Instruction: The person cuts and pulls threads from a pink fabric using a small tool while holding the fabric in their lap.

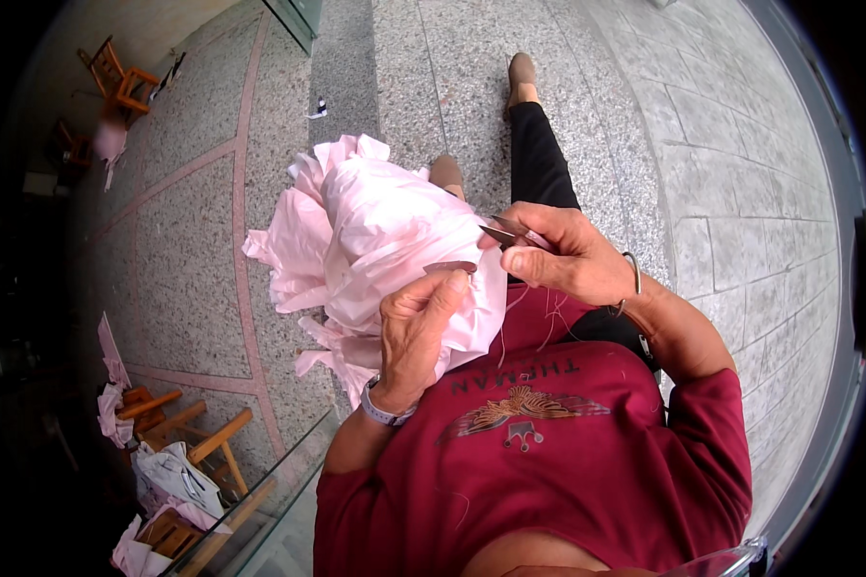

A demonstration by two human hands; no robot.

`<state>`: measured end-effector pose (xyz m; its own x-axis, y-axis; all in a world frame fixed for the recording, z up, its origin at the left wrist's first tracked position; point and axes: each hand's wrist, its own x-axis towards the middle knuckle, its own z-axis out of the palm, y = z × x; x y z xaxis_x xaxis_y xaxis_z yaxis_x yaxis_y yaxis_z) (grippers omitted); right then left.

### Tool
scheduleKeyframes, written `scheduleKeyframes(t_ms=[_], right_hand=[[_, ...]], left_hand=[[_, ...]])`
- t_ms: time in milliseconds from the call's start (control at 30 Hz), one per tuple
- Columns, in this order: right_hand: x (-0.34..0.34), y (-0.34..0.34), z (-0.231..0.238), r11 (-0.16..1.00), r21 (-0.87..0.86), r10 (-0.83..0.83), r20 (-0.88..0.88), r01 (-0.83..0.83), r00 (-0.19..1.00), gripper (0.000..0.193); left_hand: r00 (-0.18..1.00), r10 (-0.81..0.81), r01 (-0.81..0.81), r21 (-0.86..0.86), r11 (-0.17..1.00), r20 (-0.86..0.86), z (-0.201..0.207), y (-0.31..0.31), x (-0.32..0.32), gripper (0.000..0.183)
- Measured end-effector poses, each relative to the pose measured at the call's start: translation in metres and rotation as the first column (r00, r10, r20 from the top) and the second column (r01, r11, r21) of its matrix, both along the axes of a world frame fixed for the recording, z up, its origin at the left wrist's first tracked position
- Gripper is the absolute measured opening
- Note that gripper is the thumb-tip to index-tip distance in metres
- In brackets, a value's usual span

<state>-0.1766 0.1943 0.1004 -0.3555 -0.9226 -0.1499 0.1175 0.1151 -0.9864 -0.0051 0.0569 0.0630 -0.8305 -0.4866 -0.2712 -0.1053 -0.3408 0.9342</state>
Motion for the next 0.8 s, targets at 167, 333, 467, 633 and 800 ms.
scheduleKeyframes(t_ms=[167, 333, 467, 633, 800], right_hand=[[0.005, -0.009, -0.015, 0.985, 0.143, 0.132, -0.278, -0.095, 0.951, 0.018], [0.004, -0.009, -0.013, 0.993, 0.107, 0.078, -0.36, -0.041, 0.93, 0.014], [0.004, -0.006, -0.016, 0.994, 0.11, 0.051, -0.385, -0.009, 0.922, 0.017], [0.013, -0.003, -0.004, 0.995, 0.073, -0.045, -0.352, 0.075, 0.935, 0.021], [0.027, 0.008, 0.004, 0.99, 0.088, 0.129, -0.264, -0.109, 0.956, 0.019]], left_hand=[[1.0, -0.011, 0.011, 0.011, 1.0, 0.012, 0.002, 0.001, 0.0, 0.026], [1.0, 0.023, -0.022, 0.081, 0.996, -0.014, -0.004, -0.002, 0.004, 0.023], [0.998, 0.032, -0.017, 0.232, 0.973, -0.06, 0.0, 0.0, 0.002, 0.022], [0.998, 0.049, -0.043, 0.148, 0.988, -0.033, -0.002, -0.003, 0.005, 0.02], [0.996, 0.076, -0.07, 0.111, 0.991, -0.043, -0.004, -0.005, 0.006, 0.021]])
